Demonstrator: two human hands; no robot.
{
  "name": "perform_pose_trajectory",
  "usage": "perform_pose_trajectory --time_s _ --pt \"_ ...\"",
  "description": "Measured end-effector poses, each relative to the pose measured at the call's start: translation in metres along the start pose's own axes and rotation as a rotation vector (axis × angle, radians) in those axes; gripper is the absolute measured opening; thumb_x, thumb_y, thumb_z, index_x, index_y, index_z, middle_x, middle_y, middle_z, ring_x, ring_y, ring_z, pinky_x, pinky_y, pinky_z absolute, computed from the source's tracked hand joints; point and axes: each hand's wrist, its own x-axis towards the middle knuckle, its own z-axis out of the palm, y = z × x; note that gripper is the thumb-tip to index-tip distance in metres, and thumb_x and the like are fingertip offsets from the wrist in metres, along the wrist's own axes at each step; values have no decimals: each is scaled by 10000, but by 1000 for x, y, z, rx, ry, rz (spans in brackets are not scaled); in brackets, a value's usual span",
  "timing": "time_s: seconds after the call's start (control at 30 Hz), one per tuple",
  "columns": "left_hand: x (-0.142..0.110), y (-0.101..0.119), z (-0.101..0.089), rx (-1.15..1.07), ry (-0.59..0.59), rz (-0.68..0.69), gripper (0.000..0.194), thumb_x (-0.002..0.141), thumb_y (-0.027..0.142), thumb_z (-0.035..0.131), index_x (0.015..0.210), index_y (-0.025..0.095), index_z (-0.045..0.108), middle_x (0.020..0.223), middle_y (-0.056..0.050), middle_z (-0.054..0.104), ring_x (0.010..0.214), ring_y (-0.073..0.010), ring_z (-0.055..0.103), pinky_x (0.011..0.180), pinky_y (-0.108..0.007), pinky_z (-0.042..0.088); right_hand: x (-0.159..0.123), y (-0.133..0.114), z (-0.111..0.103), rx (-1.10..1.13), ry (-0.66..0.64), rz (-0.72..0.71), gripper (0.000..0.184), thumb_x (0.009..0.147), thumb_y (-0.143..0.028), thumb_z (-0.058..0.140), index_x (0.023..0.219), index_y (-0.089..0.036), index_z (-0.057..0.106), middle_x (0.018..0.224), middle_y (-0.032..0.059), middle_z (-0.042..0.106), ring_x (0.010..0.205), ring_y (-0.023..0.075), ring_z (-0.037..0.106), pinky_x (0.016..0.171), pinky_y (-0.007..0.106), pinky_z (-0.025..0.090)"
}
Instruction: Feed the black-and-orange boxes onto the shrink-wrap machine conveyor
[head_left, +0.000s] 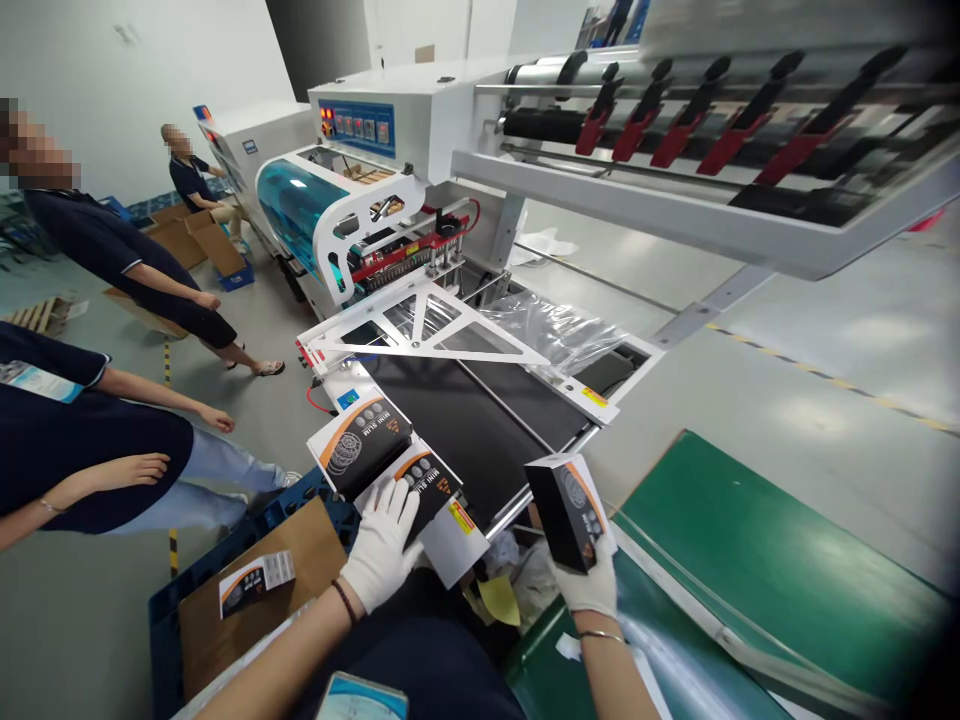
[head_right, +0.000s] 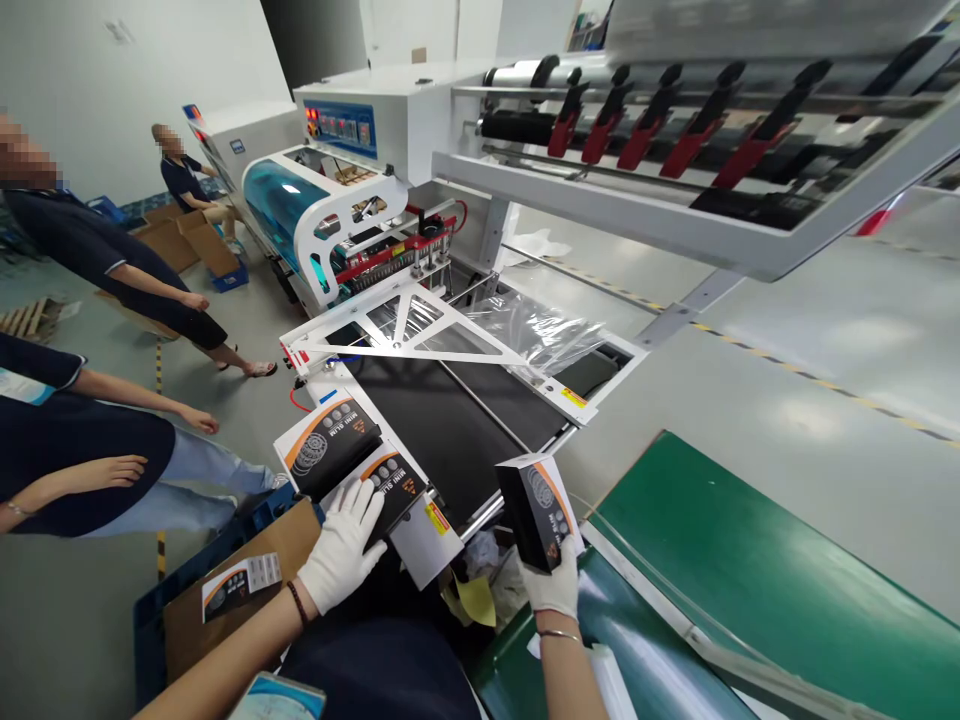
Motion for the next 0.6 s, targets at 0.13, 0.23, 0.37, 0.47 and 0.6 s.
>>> perform_pose_trajectory --time_s 0.13,0.23,0.37,0.47,0.6 --pt "0 0 -2 8 2 8 754 860 333 674 1539 97 450 1608 -244 393 1480 -466 375 1189 -634 360 -9 -8 16 31 115 -9 422 908 -512 577 1273 -312 648 1206 -23 753 1216 176 682 1084 386 531" --pt "-1 1 -2 36 44 10 741 848 314 679 1524 93 468 1602 -245 402 1470 -462 394 1182 -612 379 -18 -16 28 -5 39 -79 445 882 -533 628 1268 -314 667 1264 -8 735 1311 187 621 1145 358 480" --pt "-2 2 1 83 106 25 753 817 313 703 1502 85 489 1575 -251 439 1448 -456 430 1164 -603 404 -22 -22 30 -18 42 -122 437 881 -552 623 1250 -327 690 1299 -19 719 1353 192 588 1139 376 496" --pt "-2 2 3 94 109 28 752 813 317 703 1499 94 492 1575 -242 444 1443 -454 438 1164 -610 401 -17 -25 24 15 49 -120 409 906 -544 597 1249 -343 696 1302 -28 716 1339 188 599 1125 397 512" --pt "-2 2 3 73 85 15 749 819 302 696 1508 97 485 1581 -243 433 1454 -459 418 1164 -605 394 -1 -27 12 93 116 -74 346 960 -493 545 1219 -326 704 1344 -48 693 1348 149 587 1126 377 500"
